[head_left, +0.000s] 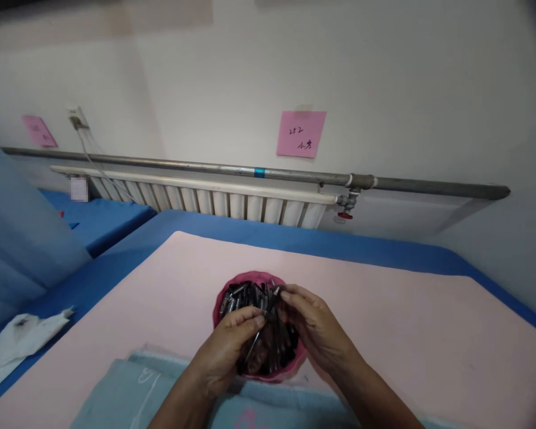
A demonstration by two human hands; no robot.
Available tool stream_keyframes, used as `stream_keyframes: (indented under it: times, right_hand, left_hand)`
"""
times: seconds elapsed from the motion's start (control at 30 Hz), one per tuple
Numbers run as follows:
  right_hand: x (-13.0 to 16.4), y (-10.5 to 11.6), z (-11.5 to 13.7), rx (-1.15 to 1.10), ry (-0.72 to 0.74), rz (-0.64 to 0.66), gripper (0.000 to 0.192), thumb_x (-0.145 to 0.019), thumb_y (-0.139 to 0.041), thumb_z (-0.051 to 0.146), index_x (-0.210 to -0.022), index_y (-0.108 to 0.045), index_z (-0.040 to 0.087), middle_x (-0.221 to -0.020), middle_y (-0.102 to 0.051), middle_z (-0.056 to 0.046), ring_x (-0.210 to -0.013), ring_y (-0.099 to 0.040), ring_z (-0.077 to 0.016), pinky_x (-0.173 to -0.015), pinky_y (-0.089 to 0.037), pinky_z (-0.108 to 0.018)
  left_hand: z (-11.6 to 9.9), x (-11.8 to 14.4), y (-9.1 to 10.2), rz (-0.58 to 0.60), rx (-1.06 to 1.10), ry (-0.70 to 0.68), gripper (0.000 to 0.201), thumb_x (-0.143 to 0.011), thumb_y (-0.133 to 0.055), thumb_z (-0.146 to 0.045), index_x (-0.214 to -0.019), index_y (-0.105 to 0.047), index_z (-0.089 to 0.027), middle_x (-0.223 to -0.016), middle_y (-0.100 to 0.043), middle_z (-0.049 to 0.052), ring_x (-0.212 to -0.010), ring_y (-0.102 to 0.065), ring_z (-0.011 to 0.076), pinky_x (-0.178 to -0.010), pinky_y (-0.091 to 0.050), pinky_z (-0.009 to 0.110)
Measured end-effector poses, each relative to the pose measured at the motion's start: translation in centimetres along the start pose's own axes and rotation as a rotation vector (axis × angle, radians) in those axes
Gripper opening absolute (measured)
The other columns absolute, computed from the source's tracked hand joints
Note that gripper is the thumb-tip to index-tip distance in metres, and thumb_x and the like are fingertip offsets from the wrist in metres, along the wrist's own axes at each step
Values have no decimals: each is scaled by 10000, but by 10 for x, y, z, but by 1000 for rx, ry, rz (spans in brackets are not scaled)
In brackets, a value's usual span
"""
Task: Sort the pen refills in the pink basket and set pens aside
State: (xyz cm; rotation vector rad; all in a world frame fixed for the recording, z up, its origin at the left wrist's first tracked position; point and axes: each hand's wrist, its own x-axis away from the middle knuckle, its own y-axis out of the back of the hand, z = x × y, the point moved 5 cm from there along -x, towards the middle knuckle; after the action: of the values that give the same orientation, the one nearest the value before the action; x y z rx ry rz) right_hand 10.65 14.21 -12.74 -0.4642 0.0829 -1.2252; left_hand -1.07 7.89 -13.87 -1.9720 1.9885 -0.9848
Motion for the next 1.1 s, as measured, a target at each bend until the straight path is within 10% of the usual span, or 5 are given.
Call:
stream_keyframes:
  times: [1.1]
  right_hand:
    - [1, -3, 1, 48, -7, 42, 248, -622, -747, 352, -753, -663, 159, -581, -563, 36, -502, -441, -83, -518, -327, -221]
  left_hand:
    - [-1, 2, -2, 22, -74, -17, 201, -683, -719, -304, -751, -641, -132, -595, -569, -6, -535, -511, 85, -556, -394, 203]
